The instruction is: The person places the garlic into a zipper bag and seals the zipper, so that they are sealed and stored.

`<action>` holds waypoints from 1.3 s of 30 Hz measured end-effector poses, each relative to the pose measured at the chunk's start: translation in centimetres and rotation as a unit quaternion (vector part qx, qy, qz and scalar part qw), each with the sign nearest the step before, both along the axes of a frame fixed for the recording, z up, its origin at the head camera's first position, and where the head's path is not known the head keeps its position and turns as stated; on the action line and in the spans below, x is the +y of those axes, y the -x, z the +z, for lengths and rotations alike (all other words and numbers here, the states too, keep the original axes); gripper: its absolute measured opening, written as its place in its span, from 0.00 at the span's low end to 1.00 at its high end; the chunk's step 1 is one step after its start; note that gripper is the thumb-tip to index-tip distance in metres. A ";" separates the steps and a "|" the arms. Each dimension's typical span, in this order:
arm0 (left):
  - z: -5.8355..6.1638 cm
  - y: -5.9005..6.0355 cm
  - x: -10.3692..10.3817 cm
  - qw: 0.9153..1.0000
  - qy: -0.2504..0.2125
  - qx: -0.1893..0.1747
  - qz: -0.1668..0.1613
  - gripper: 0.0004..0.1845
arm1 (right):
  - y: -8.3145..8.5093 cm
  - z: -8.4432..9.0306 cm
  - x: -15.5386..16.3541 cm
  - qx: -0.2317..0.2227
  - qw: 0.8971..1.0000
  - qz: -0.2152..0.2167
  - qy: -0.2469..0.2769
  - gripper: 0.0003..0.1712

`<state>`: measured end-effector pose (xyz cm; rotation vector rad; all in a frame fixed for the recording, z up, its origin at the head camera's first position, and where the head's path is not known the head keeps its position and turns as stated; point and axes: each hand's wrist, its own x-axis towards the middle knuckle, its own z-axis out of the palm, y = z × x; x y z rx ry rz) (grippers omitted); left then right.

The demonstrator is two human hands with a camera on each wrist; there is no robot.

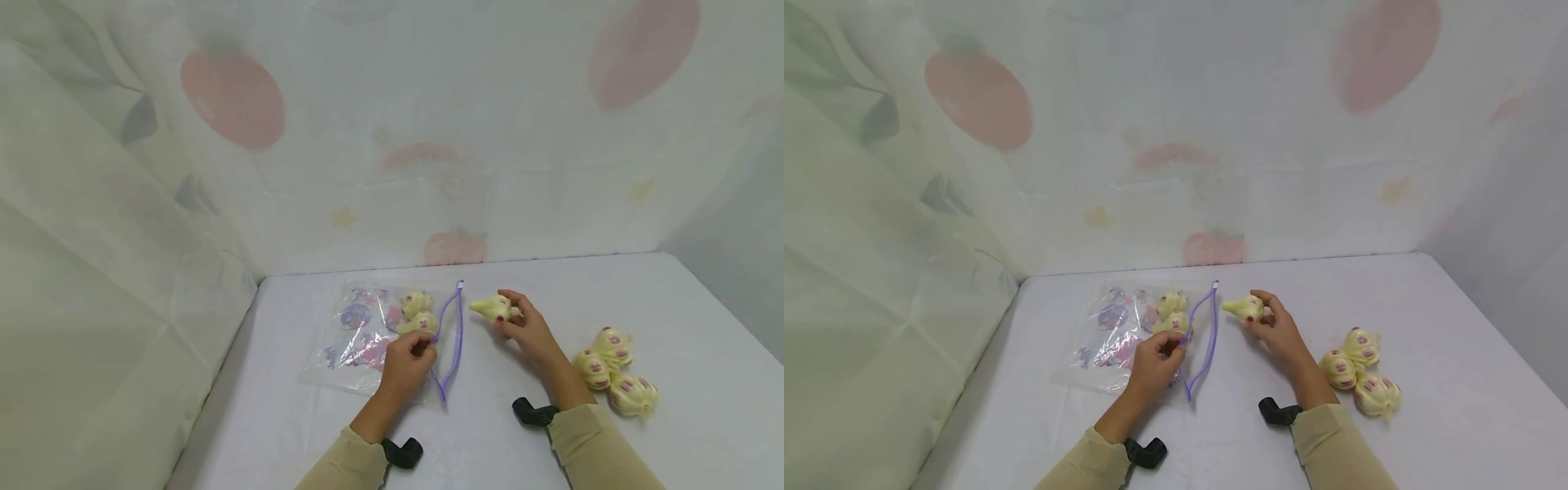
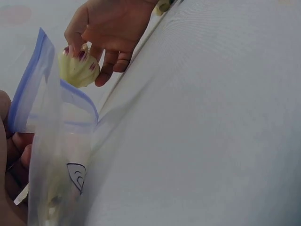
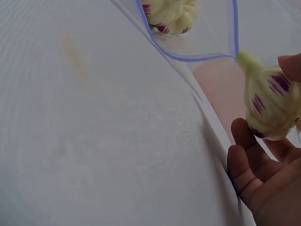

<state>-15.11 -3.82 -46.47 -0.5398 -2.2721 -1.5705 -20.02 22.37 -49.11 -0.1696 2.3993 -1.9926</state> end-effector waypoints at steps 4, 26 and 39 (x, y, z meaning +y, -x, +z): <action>-0.2 0.0 0.0 1.000 0.001 0.015 -0.002 0.09 | -0.2 0.2 -0.4 0.008 0.999 0.019 -0.026 0.39; -3.6 1.7 -0.4 0.997 0.008 0.011 -0.071 0.03 | -0.9 0.2 -4.1 0.029 0.988 0.098 -0.118 0.39; -4.1 1.9 -0.3 0.995 0.004 0.033 -0.097 0.03 | -1.0 -0.8 -5.9 0.075 0.978 0.070 -0.183 0.44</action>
